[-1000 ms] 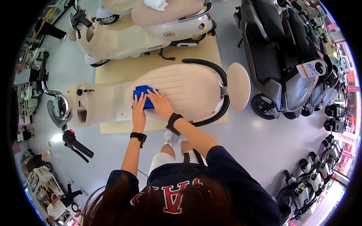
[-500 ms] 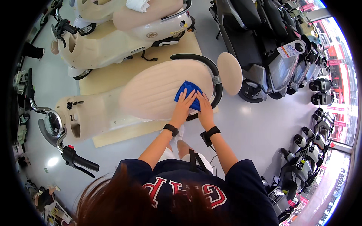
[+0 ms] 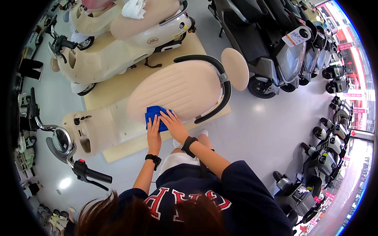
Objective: The person cleans several scooters in a showroom by wiping the front fairings, handlebars, and seats with a blue cloth.
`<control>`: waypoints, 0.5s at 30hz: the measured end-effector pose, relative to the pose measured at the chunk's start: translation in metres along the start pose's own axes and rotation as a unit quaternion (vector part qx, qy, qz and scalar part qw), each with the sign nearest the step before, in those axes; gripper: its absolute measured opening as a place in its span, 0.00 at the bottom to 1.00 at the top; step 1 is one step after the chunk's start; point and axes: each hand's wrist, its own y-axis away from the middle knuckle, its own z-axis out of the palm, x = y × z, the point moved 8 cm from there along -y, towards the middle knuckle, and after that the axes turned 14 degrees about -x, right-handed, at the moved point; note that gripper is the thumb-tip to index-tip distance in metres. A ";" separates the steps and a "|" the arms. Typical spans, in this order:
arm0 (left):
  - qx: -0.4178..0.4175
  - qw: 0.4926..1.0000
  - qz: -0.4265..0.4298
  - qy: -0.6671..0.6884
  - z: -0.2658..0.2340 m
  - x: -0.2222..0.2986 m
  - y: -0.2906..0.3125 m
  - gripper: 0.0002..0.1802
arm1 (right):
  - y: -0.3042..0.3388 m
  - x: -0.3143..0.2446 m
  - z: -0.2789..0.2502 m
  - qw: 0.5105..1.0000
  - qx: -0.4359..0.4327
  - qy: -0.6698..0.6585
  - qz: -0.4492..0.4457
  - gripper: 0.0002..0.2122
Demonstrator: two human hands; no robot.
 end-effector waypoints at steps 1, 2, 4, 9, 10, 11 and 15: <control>0.010 1.000 -0.010 0.025 0.004 0.005 -0.005 0.43 | 0.001 0.006 -0.005 1.000 -0.004 0.011 -0.016 0.29; 0.019 0.998 -0.022 0.050 0.008 0.012 -0.011 0.44 | 0.003 0.012 -0.009 0.999 -0.009 0.020 -0.033 0.29; 0.009 0.998 -0.009 0.060 0.021 0.032 -0.033 0.46 | 0.011 0.034 -0.028 1.000 0.002 0.024 -0.018 0.29; -0.018 0.993 0.079 0.091 0.046 0.105 -0.121 0.47 | 0.034 0.119 -0.102 0.996 0.047 0.011 0.070 0.30; -0.021 0.990 0.099 0.100 0.050 0.120 -0.140 0.47 | 0.033 0.135 -0.114 0.996 0.049 0.012 0.071 0.30; -0.020 0.988 0.112 0.099 0.055 0.130 -0.161 0.46 | 0.032 0.155 -0.129 0.994 0.070 0.000 0.080 0.30; -0.018 0.988 0.116 0.097 0.058 0.148 -0.233 0.45 | 0.007 0.206 -0.172 0.988 0.120 -0.054 0.080 0.31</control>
